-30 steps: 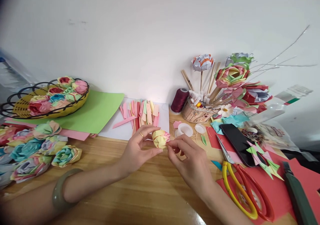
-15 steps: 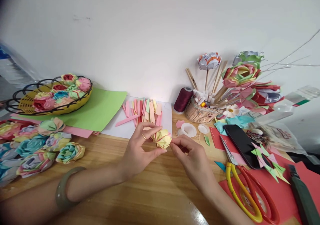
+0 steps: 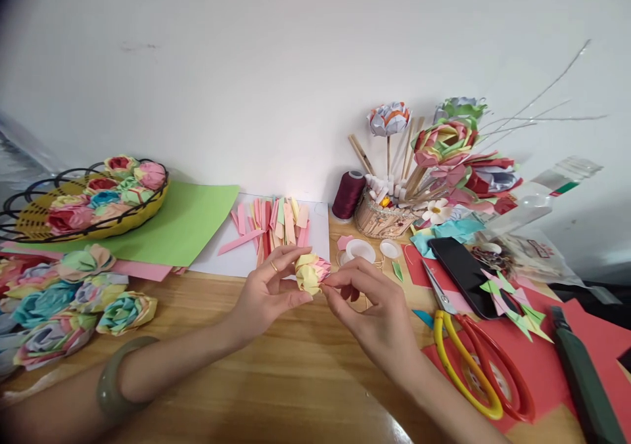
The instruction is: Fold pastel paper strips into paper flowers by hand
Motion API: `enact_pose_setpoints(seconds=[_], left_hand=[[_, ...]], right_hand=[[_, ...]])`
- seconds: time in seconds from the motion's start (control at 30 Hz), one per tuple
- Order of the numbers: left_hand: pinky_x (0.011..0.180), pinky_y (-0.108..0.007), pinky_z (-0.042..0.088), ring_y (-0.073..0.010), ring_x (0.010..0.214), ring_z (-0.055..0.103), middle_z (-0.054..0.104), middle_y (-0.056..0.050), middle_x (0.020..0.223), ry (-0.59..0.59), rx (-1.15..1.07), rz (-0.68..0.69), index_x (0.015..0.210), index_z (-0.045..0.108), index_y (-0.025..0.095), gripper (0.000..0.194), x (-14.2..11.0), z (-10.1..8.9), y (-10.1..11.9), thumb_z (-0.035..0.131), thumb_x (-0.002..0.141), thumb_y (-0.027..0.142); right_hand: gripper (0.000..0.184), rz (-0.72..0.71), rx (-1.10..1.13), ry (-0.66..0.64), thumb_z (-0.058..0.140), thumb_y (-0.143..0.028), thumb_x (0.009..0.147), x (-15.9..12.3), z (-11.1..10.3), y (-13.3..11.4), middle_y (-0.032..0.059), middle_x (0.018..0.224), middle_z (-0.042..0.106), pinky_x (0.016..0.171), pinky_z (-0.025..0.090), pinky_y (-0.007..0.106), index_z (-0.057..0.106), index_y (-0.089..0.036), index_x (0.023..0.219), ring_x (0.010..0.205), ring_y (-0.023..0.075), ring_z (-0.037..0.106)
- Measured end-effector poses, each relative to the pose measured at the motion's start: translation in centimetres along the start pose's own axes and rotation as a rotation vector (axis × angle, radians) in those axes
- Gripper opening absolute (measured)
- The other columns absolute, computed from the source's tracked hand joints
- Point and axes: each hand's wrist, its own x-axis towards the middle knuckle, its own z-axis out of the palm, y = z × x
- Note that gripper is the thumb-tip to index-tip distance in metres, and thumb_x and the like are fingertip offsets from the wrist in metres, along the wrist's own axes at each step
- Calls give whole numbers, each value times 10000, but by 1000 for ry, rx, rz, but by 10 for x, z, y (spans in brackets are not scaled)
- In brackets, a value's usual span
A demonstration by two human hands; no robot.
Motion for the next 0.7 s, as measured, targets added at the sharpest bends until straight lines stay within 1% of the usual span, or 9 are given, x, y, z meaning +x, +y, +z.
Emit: enact_pose_setpoints(seconds=[0.13, 0.27, 0.4, 0.57, 0.7], left_hand=[[791, -312, 521, -170, 960, 515, 405, -31, 1102, -5, -109, -3, 1094, 564, 284, 486, 2, 1, 1, 706, 637, 204], [790, -306, 519, -162, 960, 509, 397, -18, 1097, -24, -142, -7, 1073, 577, 310, 491, 3, 2, 2, 716, 621, 176], [777, -293, 520, -154, 940, 519, 393, -14, 1089, -31, -146, -19, 1067, 582, 315, 485, 1, 3, 2, 716, 622, 176], [765, -288, 520, -162, 934, 525, 408, -25, 1079, -9, -100, -24, 1068, 581, 281, 479, 2, 2, 2, 719, 618, 191], [780, -288, 517, -165, 960, 518, 402, -24, 1083, 12, -82, -11, 1084, 567, 286, 479, 3, 1, 1, 706, 636, 187]], right_hand=[[42, 9, 56, -59, 574, -187, 788, 2, -3, 1, 17, 721, 582, 538, 416, 251, 612, -201, 777, 640, 132, 527], [43, -6, 68, -84, 588, -194, 787, 3, -4, 2, 12, 707, 568, 535, 414, 248, 594, -193, 744, 627, 125, 515], [47, -76, 17, -58, 592, -164, 784, 2, -3, 2, 13, 718, 563, 540, 416, 240, 577, -189, 747, 631, 120, 518], [85, -180, -81, -48, 526, -111, 818, 1, -2, 5, 27, 761, 559, 596, 443, 243, 554, -187, 793, 699, 130, 537], [108, -204, -140, -56, 469, -114, 847, 0, -1, 6, 39, 795, 555, 620, 456, 254, 544, -192, 844, 721, 140, 548]])
